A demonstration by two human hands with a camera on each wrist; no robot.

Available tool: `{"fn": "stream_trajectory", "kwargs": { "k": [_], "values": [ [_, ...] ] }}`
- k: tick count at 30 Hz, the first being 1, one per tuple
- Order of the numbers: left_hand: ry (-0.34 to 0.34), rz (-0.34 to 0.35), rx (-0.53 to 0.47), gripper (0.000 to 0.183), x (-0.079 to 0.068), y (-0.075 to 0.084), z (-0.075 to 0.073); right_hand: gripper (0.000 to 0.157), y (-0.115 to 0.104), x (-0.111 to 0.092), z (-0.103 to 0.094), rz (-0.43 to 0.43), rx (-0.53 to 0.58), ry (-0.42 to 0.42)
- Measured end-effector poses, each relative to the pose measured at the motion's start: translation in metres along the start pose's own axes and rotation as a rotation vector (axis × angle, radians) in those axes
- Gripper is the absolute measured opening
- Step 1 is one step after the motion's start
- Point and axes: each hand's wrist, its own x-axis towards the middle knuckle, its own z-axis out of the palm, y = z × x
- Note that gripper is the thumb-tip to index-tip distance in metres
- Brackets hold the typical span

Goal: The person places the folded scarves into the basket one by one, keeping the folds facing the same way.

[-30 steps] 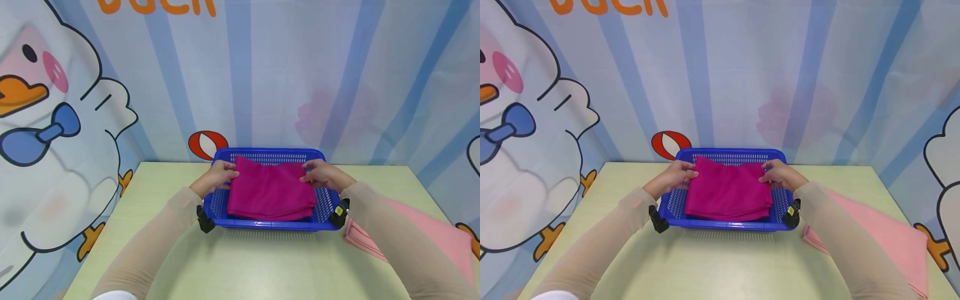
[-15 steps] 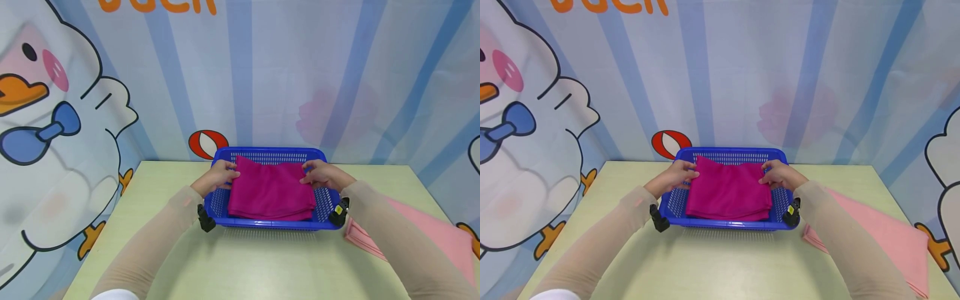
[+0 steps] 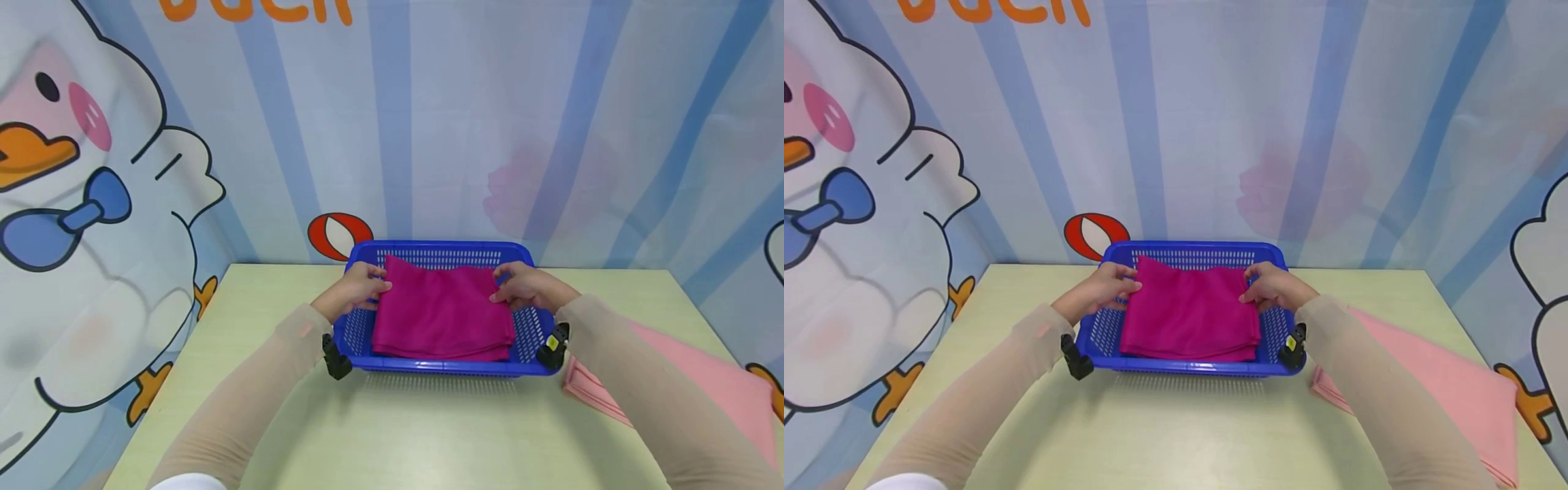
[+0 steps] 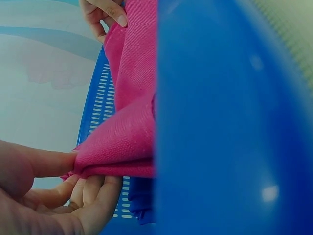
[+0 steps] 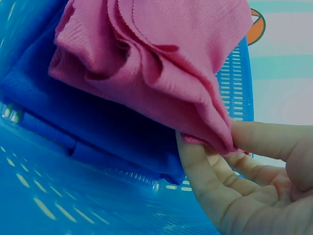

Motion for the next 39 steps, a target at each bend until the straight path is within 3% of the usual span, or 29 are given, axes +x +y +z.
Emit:
{"fn": "stream_trajectory", "kwargs": {
  "k": [12, 26, 31, 39],
  "values": [
    [0.013, -0.005, -0.008, 0.049, 0.001, -0.001, 0.000, 0.061, 0.000, -0.001, 0.001, 0.003, -0.056, 0.008],
    [0.029, 0.031, -0.053, 0.048, 0.001, 0.000, -0.004, 0.048, -0.004, -0.004, 0.000, -0.022, -0.131, 0.044],
    [0.051, 0.037, -0.110, 0.045, -0.001, 0.007, -0.005, 0.037, -0.006, -0.007, -0.003, -0.055, -0.084, 0.070],
    [0.037, 0.013, -0.093, 0.044, -0.007, 0.012, -0.001, 0.035, -0.007, -0.011, -0.004, -0.093, -0.042, 0.087]
  ]
}}
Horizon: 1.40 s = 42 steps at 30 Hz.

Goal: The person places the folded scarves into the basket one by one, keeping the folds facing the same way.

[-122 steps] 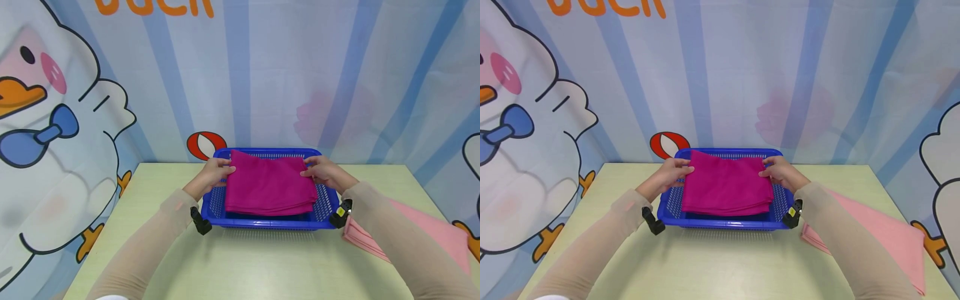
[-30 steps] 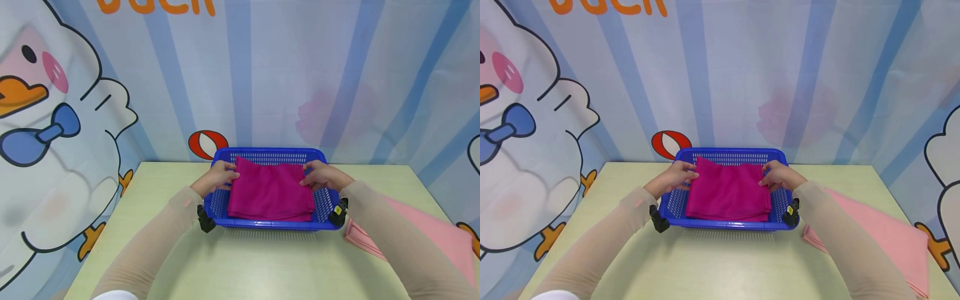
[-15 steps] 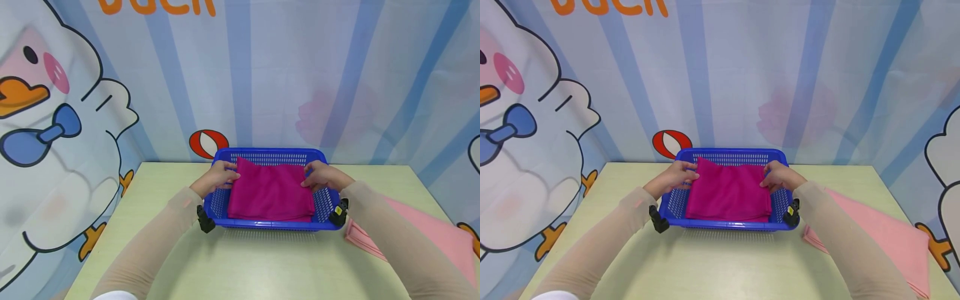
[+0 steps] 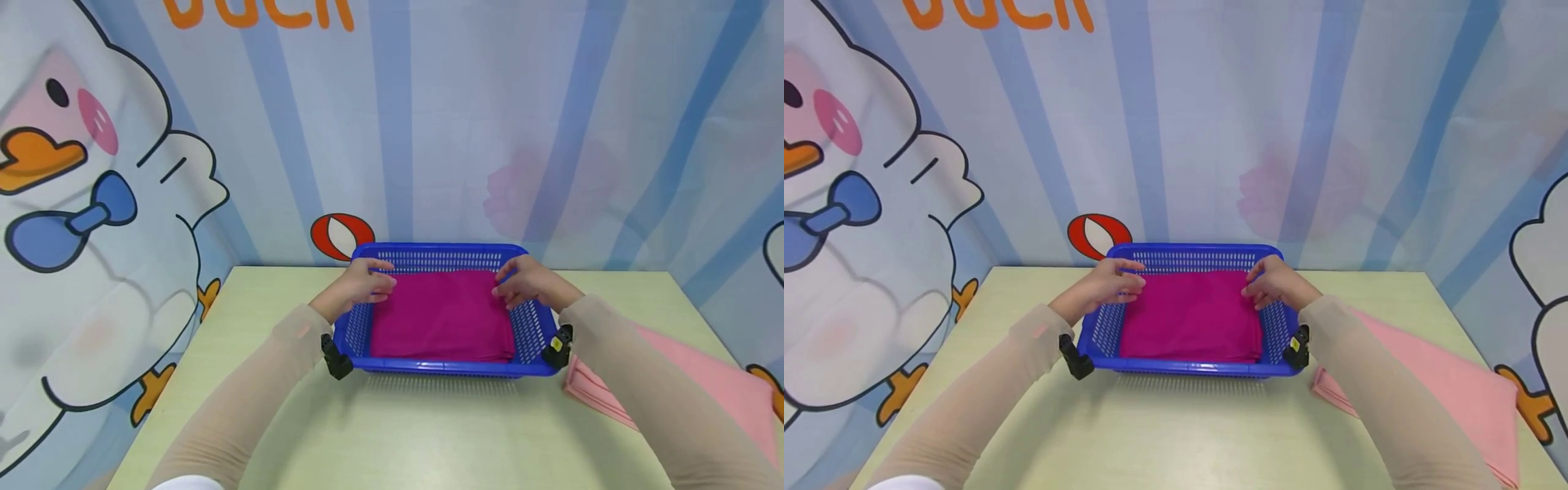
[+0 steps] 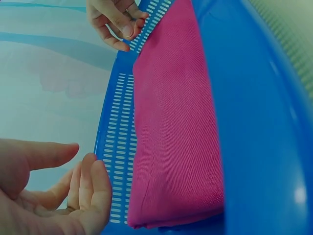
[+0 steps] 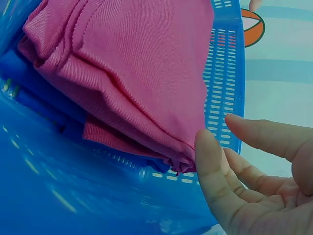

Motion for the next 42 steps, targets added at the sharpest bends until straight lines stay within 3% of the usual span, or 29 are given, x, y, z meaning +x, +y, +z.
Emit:
{"fn": "stream_trajectory", "kwargs": {
  "k": [14, 26, 42],
  "values": [
    [-0.033, -0.009, -0.020, 0.047, -0.002, 0.002, 0.002, 0.038, 0.003, -0.001, -0.009, 0.008, 0.081, -0.027],
    [-0.051, -0.012, -0.020, 0.047, -0.006, 0.004, 0.003, 0.039, 0.005, -0.013, -0.014, -0.050, 0.100, -0.058],
    [-0.134, 0.014, -0.056, 0.042, -0.016, 0.006, 0.009, 0.037, 0.001, -0.036, -0.010, -0.133, 0.115, -0.101]
  ]
}}
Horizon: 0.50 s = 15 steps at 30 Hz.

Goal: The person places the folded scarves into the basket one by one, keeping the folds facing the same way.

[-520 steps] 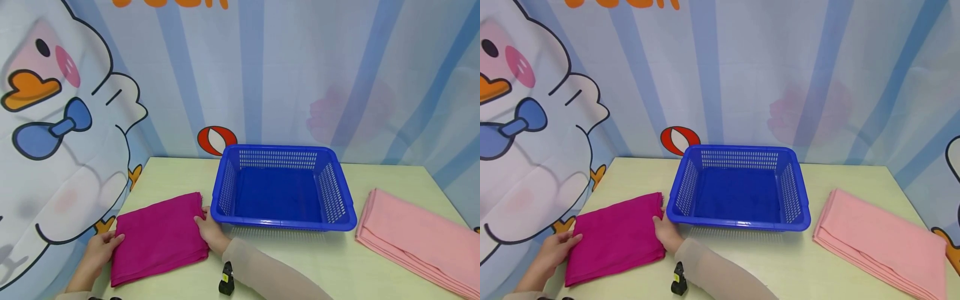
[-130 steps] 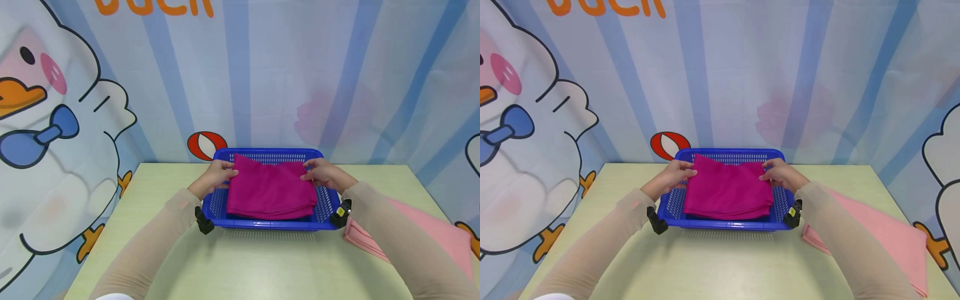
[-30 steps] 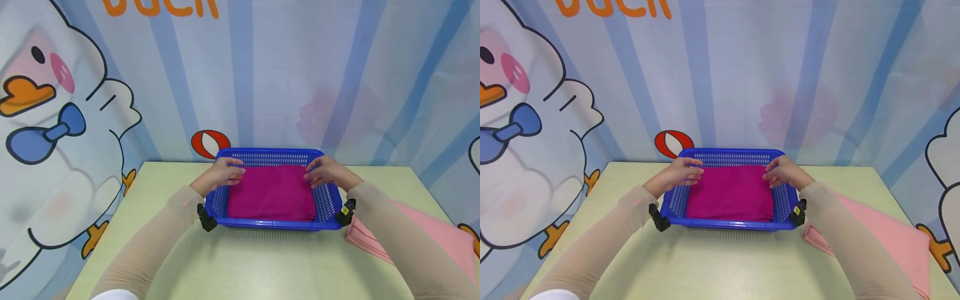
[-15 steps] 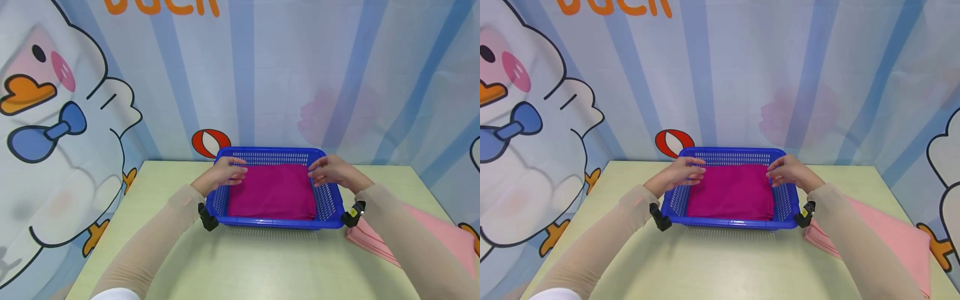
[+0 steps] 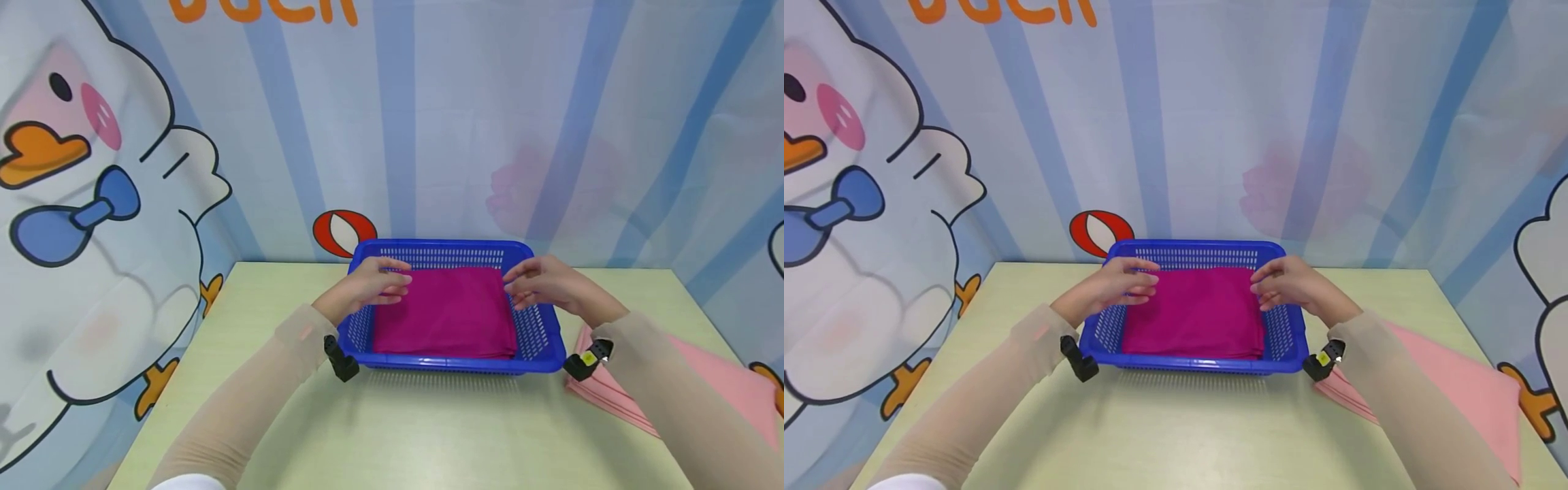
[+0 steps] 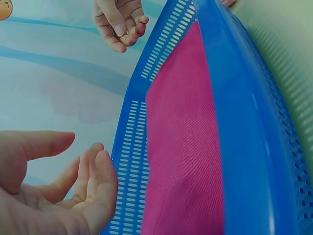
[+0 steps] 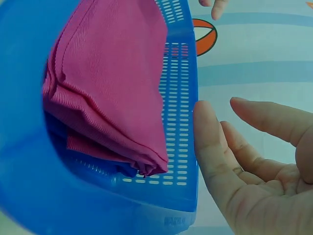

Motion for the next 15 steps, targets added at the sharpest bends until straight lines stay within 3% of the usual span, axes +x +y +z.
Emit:
{"fn": "stream_trajectory", "kwargs": {
  "k": [15],
  "values": [
    [-0.053, 0.025, 0.010, 0.043, -0.011, 0.002, 0.013, 0.037, 0.001, -0.019, -0.004, -0.019, -0.007, 0.010]
  ]
}}
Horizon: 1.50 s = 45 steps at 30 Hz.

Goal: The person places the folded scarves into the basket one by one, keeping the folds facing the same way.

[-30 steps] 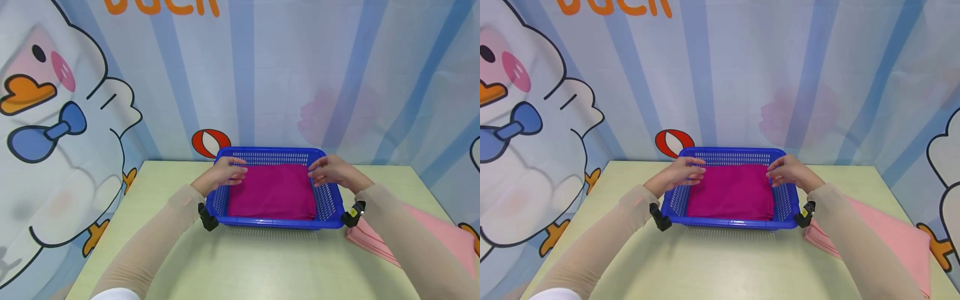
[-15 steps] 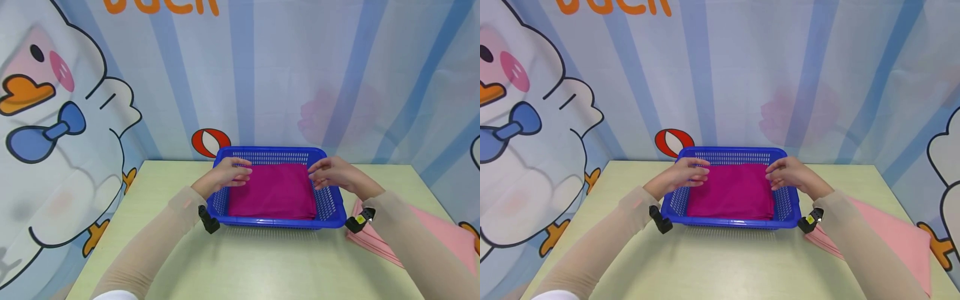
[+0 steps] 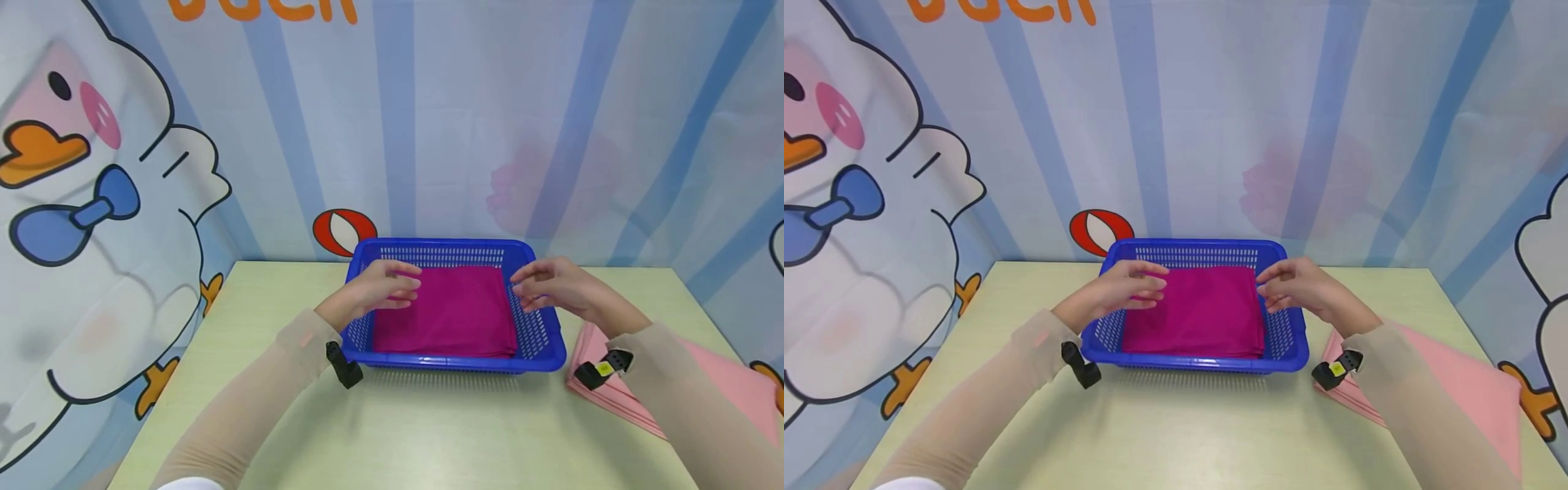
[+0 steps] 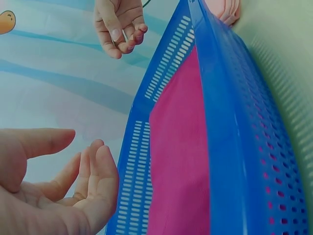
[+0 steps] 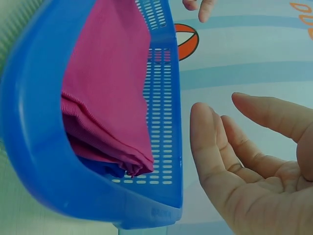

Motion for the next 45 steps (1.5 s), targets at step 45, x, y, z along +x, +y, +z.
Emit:
{"fn": "stream_trajectory", "kwargs": {
  "k": [45],
  "values": [
    [-0.267, 0.136, -0.032, 0.039, -0.016, -0.002, 0.064, 0.028, 0.036, -0.083, -0.005, -0.074, -0.008, 0.173]
  ]
}}
